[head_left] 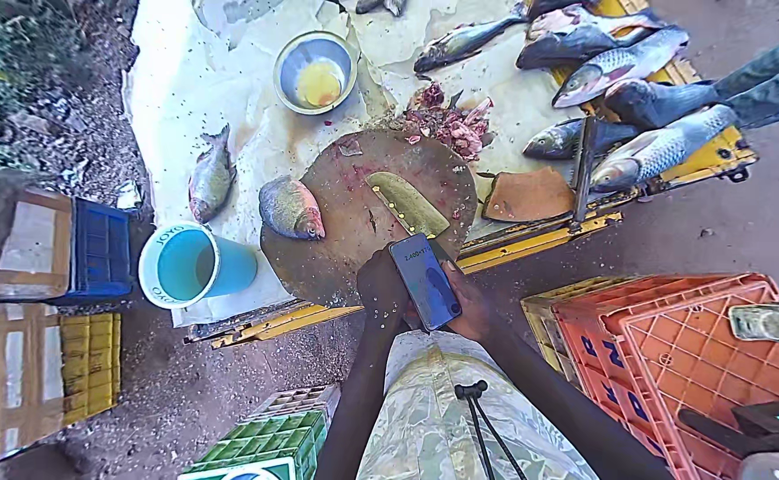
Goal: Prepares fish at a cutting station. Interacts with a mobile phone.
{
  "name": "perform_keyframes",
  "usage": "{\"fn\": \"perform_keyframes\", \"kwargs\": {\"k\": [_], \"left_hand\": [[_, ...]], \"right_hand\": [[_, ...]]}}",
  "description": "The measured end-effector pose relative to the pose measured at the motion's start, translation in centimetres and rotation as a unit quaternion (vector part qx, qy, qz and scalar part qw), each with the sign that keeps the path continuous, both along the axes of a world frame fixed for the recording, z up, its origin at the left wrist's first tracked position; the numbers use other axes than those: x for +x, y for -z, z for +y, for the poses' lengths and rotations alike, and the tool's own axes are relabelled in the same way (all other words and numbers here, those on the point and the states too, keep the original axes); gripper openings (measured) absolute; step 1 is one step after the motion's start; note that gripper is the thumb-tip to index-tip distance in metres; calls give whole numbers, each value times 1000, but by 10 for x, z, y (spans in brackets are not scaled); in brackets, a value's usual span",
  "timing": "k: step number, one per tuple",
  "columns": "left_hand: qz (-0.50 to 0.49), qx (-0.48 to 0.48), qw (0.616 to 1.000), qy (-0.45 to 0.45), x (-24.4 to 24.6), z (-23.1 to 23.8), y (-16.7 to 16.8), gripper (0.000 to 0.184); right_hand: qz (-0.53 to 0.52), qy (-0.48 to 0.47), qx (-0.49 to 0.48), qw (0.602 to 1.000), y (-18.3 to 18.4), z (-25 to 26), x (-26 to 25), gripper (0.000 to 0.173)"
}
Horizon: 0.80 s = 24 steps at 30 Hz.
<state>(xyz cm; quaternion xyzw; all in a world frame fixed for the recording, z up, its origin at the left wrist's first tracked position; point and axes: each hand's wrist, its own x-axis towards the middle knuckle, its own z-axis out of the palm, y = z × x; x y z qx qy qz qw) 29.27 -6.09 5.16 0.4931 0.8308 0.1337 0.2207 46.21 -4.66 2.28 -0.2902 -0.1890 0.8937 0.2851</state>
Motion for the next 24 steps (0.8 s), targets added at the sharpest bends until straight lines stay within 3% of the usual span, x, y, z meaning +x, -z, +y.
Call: {"fn": "perform_keyframes", "kwargs": {"k": [3, 9, 13, 16, 19, 22, 24], "left_hand": [[48, 29, 998, 35, -17, -1, 0, 31], [-26, 9, 1000, -6, -69, -25, -2, 40], [-14, -54, 998, -9, -91, -36, -16, 42], [-30, -131, 991, 15, -118, -33, -22, 46], [-80, -113, 990, 40, -153, -42, -17, 40], [-153, -81, 984, 36, -191, -64, -6, 42], [-236, -81, 968, -19, -220, -93, 12, 45]], "right_hand": [[89, -54, -39, 994, -2, 2, -7, 68], [135, -87, -9, 987, 17, 1, -40, 79], [61, -158, 50, 984, 29, -5, -64, 75], [-2, -190, 89, 978, 24, -8, -93, 84], [-71, -197, 133, 969, 11, -9, -119, 88], [22, -256, 81, 963, 18, -8, -138, 86], [119, -276, 45, 953, 26, -11, -161, 83]]}}
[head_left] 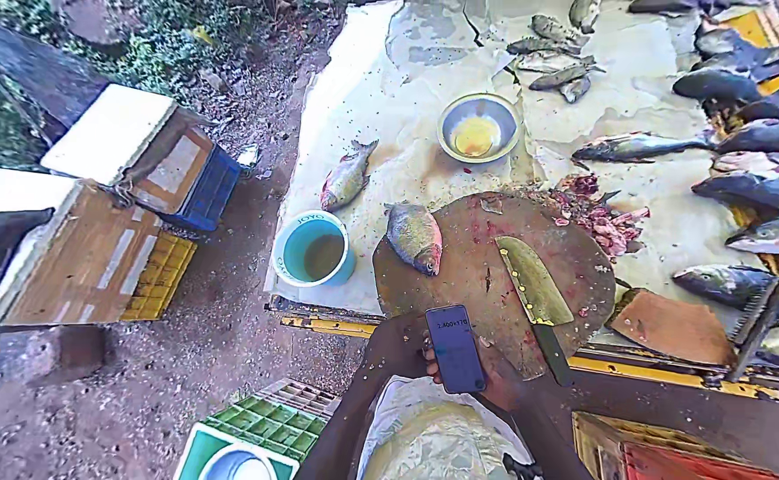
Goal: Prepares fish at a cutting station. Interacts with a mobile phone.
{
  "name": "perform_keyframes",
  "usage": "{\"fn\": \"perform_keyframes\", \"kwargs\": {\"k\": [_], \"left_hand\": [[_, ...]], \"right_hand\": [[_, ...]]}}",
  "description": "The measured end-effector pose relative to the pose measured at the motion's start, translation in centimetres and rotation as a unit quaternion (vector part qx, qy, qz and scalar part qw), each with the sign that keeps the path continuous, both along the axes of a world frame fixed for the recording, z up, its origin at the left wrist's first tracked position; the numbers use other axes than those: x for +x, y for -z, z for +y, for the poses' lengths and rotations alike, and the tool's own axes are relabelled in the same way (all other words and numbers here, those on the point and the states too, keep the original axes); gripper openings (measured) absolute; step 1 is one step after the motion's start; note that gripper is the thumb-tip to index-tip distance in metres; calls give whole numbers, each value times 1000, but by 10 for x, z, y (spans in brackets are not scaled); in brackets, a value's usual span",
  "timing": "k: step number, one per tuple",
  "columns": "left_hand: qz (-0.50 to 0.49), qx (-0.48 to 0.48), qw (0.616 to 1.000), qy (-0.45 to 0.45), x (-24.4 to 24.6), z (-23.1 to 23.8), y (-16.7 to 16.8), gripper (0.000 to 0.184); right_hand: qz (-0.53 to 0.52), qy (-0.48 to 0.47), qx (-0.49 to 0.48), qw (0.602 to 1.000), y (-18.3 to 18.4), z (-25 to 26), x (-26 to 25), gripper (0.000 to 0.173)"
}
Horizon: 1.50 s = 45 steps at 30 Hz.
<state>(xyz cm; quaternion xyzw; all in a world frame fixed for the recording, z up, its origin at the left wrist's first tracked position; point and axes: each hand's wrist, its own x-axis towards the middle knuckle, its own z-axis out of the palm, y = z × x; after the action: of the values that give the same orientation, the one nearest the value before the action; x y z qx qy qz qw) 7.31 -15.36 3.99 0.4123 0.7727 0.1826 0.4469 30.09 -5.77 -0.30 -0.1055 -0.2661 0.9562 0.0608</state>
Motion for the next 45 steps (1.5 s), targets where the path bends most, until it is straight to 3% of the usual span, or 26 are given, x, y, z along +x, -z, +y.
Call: {"fn": "perform_keyframes", "kwargs": {"k": [2, 4, 6, 9, 11, 13, 16, 20, 22, 26, 29, 31, 34, 36, 38, 40, 41, 43, 45], "left_hand": [[-29, -76, 997, -3, -25, -44, 29, 50], [-87, -176, 977, 80, -34, -94, 57, 53], [-161, -201, 956, 144, -27, -134, 73, 55], [-202, -126, 969, 68, -14, -163, 58, 47], [-241, -46, 969, 2, -8, -172, 33, 36], [-273, 23, 962, -19, -2, -180, 15, 32], [-228, 71, 970, -43, 0, -194, 5, 29], [-198, 112, 972, -63, -4, -203, 4, 27], [-186, 94, 977, -54, -8, -198, 5, 28], [-172, 88, 981, -7, -25, -178, 11, 31], [-206, 54, 974, 80, -45, -148, -1, 32], [-216, 36, 965, 144, -57, -127, -11, 31], [-233, 51, 955, 174, -84, -97, -27, 30], [-249, 82, 956, 130, -122, -82, -38, 32], [-223, 155, 962, 21, -168, -65, -35, 33], [-108, 206, 965, -121, -218, -36, -11, 31], [-19, 196, 964, -178, -244, -18, 8, 31], [139, 78, 960, -231, -285, 19, 55, 35], [206, -63, 960, -181, -296, 39, 107, 43]], "right_hand": [[20, -9, -16, 1000, 17, -7, -31, 75], [4, -31, 0, 1000, 37, -16, -61, 67], [-27, -92, 45, 994, 49, -25, -96, 64], [-81, -229, 211, 947, 64, -53, -152, 64], [-74, -335, 269, 900, 68, -84, -182, 69], [-59, -410, 244, 877, 69, -118, -199, 69], [-16, -454, 176, 873, 82, -157, -200, 60], [93, -510, 307, 798, 80, -160, -198, 45], [72, -517, 399, 754, 71, -144, -204, 46], [58, -468, 524, 709, 42, -108, -223, 45], [45, -507, 615, 603, 11, -86, -221, 47], [20, -522, 637, 567, 8, -79, -207, 40], [-97, -554, 612, 556, 24, -64, -189, 32], [-128, -521, 587, 606, 38, -56, -178, 35], [-44, -466, 588, 660, 60, -53, -160, 39], [-27, -435, 573, 695, 58, -57, -150, 51], [-33, -434, 581, 688, 58, -59, -148, 48], [-79, -456, 621, 632, 61, -63, -150, 32], [-139, -462, 639, 599, 66, -62, -146, 28]]}}
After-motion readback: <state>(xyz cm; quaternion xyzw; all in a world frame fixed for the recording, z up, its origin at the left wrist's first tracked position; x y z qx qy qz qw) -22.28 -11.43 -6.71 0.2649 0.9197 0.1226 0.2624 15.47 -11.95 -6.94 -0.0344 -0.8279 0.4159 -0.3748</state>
